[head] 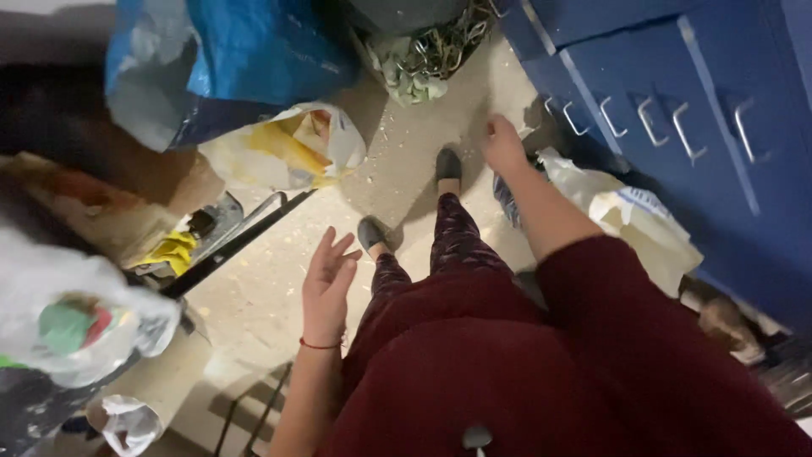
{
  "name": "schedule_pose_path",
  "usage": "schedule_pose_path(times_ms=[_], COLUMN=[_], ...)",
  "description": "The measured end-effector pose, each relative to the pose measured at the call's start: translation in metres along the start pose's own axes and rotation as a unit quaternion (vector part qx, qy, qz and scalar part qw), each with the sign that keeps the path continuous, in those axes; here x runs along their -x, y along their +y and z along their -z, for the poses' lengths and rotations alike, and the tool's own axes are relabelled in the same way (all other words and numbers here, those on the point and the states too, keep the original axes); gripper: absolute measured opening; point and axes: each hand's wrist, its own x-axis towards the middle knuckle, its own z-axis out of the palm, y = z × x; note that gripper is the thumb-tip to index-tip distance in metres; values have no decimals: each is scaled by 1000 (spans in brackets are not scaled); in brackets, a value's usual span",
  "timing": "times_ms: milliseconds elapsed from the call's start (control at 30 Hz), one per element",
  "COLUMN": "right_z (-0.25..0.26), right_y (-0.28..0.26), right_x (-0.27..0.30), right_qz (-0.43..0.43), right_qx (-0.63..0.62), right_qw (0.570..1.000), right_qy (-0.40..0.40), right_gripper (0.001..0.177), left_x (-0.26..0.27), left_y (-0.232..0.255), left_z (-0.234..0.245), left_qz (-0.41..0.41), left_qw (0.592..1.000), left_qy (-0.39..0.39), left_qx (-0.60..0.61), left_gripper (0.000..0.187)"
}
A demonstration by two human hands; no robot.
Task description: Inspecting dental impressions and stone models at a workbench and retrieving a metal framework from storage.
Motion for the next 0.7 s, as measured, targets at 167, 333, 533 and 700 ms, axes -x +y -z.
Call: schedule_pose_path(times_ms=[167,333,533,700], right_z=[-72,-36,-78,-87], right_y=[217,154,219,292], right_x=[-262,-341,-465,-564], right_qz=[-81,55,-239,75], right_qx=[-2,413,-108,558], right_qw=[995,878,965,779], right_qy=[-60,-238,-11,-276], right_gripper=[39,55,34,32], left_x=[-43,-76,-104,-120], left_y=[4,-8,-50,-59], left_z=[-74,-99,-103,-108], left_qz=[54,160,201,217], left_qw=[998,981,977,975], left_qy=[-19,-41,2,-12], left_qx=[-21,-98,-70,-35], left_gripper=[63,52,49,46])
